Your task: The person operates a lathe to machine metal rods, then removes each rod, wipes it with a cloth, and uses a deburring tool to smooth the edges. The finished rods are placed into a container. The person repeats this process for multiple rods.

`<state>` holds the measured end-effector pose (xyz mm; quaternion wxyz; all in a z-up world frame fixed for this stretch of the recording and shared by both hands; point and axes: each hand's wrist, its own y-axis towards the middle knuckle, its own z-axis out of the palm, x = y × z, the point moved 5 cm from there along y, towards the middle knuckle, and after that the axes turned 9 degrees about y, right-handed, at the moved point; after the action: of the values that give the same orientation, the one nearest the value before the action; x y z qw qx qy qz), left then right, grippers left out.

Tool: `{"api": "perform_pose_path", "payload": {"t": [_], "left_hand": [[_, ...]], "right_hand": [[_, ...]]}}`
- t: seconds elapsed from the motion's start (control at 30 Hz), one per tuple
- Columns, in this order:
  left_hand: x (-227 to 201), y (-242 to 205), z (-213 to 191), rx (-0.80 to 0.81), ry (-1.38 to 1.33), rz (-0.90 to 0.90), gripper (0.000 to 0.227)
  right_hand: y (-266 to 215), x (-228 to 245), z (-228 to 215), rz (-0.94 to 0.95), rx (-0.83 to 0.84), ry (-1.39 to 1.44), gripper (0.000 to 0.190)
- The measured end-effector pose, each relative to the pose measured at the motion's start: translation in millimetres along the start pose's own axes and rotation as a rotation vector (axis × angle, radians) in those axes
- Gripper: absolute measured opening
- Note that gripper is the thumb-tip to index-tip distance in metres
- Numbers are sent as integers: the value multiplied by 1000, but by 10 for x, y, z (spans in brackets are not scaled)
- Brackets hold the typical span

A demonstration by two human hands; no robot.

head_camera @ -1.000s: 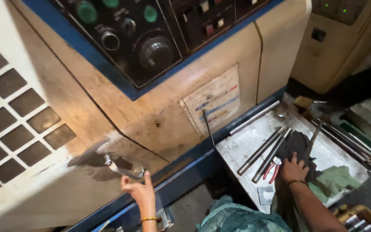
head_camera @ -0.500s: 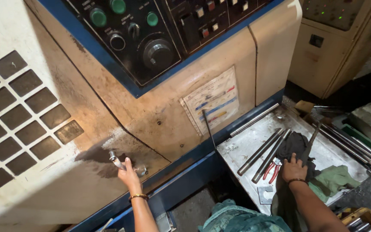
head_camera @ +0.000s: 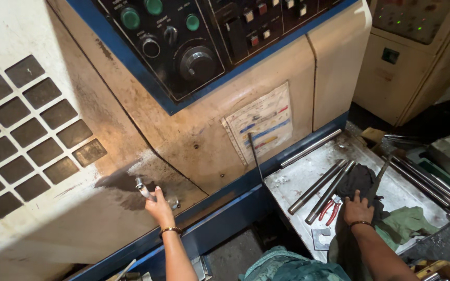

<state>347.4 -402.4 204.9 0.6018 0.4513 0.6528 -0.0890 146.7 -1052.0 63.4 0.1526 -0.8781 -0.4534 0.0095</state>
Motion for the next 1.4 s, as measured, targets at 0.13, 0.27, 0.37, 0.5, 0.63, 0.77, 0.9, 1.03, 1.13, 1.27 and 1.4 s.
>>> {"api": "perform_pose_path", "payload": {"t": [0.13, 0.27, 0.37, 0.5, 0.63, 0.77, 0.9, 1.03, 1.13, 1.27, 1.4], "left_hand": [[-13, 49, 8, 2, 38, 96, 36], [154, 81, 32, 65, -55, -54, 36], [205, 54, 17, 91, -64, -81, 36], [132, 43, 9, 60, -47, -5, 34], [184, 43, 34, 25, 11, -111, 32], [125, 11, 53, 35, 22, -85, 33], [-15, -42, 55, 5, 9, -134, 31], [-53, -117, 129, 49, -184, -319, 32], [-199, -88, 85, -66, -51, -46, 33], [-180, -77, 84, -130, 84, -18, 34], [-205, -68, 62, -182, 111, 85, 34]], "right_hand": [[14, 9, 28, -26, -36, 14, 53], [81, -45, 130, -85, -95, 64, 53], [96, -111, 279, -72, -56, 62, 51], [143, -83, 268, -64, -31, 47, 53], [107, -19, 199, -35, 55, 72, 51], [121, 137, 101, -6, 124, -68, 45], [187, 583, 113, -106, 229, -21, 48], [198, 1378, 65, -364, 464, 262, 57], [-133, 2163, -238, -935, 558, 348, 56], [-714, 3114, -1040, -1347, 555, 345, 55], [-1282, 3892, -2077, -1595, 299, 320, 46]]}}
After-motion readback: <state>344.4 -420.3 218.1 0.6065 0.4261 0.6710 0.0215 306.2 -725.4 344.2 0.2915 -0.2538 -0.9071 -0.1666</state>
